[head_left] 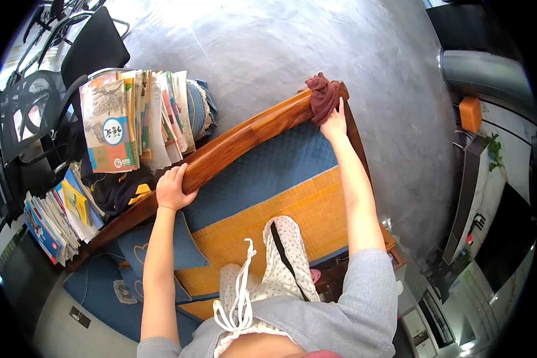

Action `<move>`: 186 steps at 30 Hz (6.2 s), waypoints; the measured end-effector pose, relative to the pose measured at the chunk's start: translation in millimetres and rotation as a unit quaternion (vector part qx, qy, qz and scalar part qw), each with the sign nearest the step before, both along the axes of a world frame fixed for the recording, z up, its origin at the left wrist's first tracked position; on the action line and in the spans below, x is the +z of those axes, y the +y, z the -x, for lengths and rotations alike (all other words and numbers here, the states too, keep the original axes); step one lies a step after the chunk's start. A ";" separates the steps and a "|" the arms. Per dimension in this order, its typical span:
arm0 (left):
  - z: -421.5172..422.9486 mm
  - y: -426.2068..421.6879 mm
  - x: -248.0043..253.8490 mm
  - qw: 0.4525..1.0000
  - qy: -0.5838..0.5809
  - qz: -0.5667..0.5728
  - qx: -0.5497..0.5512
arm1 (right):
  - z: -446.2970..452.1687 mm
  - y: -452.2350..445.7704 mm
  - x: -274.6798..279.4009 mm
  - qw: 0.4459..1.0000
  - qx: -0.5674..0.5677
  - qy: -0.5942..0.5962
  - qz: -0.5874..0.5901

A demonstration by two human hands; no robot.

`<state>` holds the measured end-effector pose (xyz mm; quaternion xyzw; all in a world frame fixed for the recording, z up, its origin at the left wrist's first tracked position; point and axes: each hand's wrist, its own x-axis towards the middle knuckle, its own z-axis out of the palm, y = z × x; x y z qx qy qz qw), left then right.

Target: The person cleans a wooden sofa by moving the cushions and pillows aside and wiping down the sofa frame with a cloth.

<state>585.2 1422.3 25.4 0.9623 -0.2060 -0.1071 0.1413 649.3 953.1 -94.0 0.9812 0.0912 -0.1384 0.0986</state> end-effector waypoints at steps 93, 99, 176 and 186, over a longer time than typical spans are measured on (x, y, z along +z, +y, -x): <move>64.2 -280.3 467.9 0.732 0.482 0.452 -0.167 | 242.2 75.6 523.6 0.888 0.419 -0.108 -0.157; 36.7 -292.6 406.2 0.795 0.456 0.371 -0.149 | 281.9 45.2 462.9 0.884 0.124 -0.269 -0.363; -66.1 -233.7 -109.4 0.991 -0.043 0.004 -0.125 | 161.9 -99.6 -6.9 0.802 -0.548 -0.211 -0.115; -10.0 -217.9 -123.4 0.951 -0.272 -0.024 -0.146 | 454.5 -185.5 -107.2 0.734 -0.532 -0.405 -0.120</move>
